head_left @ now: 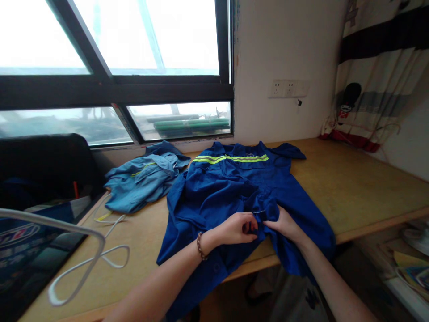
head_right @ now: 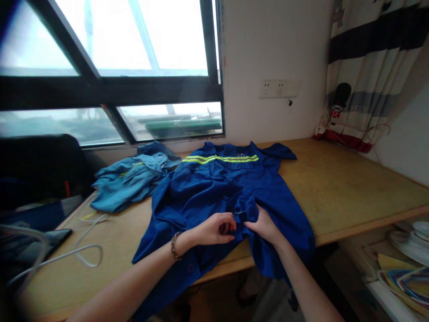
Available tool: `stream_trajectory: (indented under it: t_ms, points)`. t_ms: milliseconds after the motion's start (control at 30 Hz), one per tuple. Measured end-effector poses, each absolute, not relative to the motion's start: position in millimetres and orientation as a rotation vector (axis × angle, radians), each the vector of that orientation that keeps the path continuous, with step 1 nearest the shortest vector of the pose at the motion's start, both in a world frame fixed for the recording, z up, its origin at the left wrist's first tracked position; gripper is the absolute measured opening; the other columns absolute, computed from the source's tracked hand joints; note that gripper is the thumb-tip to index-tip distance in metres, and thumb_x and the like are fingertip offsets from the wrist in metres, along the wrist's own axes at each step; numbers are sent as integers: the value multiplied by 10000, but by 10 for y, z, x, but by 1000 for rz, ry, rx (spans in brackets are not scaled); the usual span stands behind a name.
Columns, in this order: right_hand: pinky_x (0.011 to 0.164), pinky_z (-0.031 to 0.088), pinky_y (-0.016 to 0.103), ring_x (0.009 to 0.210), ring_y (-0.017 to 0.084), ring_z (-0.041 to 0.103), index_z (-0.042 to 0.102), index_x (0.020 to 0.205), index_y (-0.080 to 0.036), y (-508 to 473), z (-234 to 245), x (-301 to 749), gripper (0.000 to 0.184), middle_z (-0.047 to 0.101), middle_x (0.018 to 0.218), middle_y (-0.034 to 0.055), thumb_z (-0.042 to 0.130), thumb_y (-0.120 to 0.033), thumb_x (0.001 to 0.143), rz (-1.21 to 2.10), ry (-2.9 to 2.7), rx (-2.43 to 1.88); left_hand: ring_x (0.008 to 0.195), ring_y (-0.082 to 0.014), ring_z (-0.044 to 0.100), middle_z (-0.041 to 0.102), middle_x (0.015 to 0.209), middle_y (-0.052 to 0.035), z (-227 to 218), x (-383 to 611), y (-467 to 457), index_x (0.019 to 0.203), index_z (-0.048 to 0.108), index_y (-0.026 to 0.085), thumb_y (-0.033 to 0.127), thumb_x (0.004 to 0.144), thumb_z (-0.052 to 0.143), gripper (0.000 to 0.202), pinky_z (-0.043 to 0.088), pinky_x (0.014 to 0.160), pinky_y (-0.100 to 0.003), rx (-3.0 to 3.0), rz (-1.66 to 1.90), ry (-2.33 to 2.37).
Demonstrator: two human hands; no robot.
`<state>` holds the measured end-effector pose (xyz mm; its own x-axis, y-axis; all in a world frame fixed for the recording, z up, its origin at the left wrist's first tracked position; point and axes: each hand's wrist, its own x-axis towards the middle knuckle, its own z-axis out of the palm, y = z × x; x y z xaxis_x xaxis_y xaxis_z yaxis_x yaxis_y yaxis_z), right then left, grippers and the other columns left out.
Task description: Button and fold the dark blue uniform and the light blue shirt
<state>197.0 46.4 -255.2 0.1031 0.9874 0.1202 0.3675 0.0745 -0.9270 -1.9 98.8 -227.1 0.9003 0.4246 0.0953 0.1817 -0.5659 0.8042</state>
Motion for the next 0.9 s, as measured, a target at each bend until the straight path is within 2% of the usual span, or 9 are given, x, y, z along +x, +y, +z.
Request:
stream_trajectory:
  t_ms: [67, 167, 233, 333, 433, 500, 600, 767, 900]
  points:
    - [733, 464, 328, 785, 205, 604, 566, 984, -174, 459, -2574, 1899, 400, 655, 872, 34, 586, -133, 586, 731, -1577, -1532, 603, -88, 482, 515, 684, 1, -2209, -44, 1012, 841, 547, 136, 305, 691, 609, 235, 377, 540, -184, 1934, 343, 412]
    - [781, 440, 331, 901, 218, 577, 544, 1060, -204, 437, -2570, 1801, 472, 630, 970, 46, 518, -93, 603, 540, -1725, -1617, 725, -122, 516, 547, 821, -52, -2133, -59, 1042, 771, 560, 120, 322, 648, 660, 257, 398, 623, -215, 1673, 475, 356]
    - [830, 418, 344, 974, 225, 543, 522, 1108, -207, 415, -2549, 1771, 504, 595, 1051, 61, 530, -113, 613, 463, -1753, -1610, 815, -152, 526, 556, 915, -81, -2119, -50, 1045, 744, 568, 117, 313, 623, 688, 261, 404, 700, -246, 1552, 546, 309]
    - [772, 445, 315, 891, 198, 557, 508, 1132, -207, 383, -2485, 1772, 473, 584, 1002, 55, 567, -217, 663, 493, -1716, -1497, 747, -131, 544, 591, 827, -57, -2161, -19, 1023, 785, 568, 122, 309, 606, 706, 293, 409, 695, -248, 1429, 448, 330]
    - [682, 455, 274, 787, 158, 552, 543, 1072, -218, 368, -2396, 1779, 345, 567, 951, 40, 537, -296, 736, 529, -1603, -1403, 638, -103, 536, 594, 719, -22, -2226, 9, 993, 799, 584, 118, 322, 589, 715, 321, 413, 634, -227, 1482, 316, 390]
    - [667, 452, 268, 776, 154, 549, 570, 1016, -219, 380, -2340, 1758, 297, 570, 943, 36, 553, -309, 734, 529, -1558, -1396, 642, -110, 541, 598, 711, -21, -2254, 19, 981, 801, 603, 117, 326, 598, 705, 309, 422, 635, -227, 1585, 280, 387]
    - [665, 448, 267, 791, 160, 554, 582, 987, -218, 434, -2263, 1677, 305, 589, 919, 29, 605, -290, 692, 497, -1565, -1407, 679, -125, 548, 610, 748, -32, -2269, 25, 976, 805, 624, 119, 309, 637, 675, 258, 432, 665, -236, 1750, 308, 343]
    - [697, 438, 267, 811, 158, 563, 581, 1010, -210, 585, -2086, 1497, 314, 620, 906, 28, 580, -213, 697, 372, -1600, -1406, 749, -157, 560, 625, 793, -57, -2301, 33, 994, 832, 611, 106, 270, 676, 648, 229, 437, 722, -274, 1740, 534, 362]
    - [619, 423, 268, 665, 159, 569, 636, 778, -181, 708, -2009, 1441, 121, 634, 723, 24, 582, -256, 700, 389, -1515, -1474, 811, -176, 572, 631, 888, -76, -2331, 32, 1033, 927, 598, 109, 276, 693, 637, 291, 437, 751, -289, 1578, 660, 436]
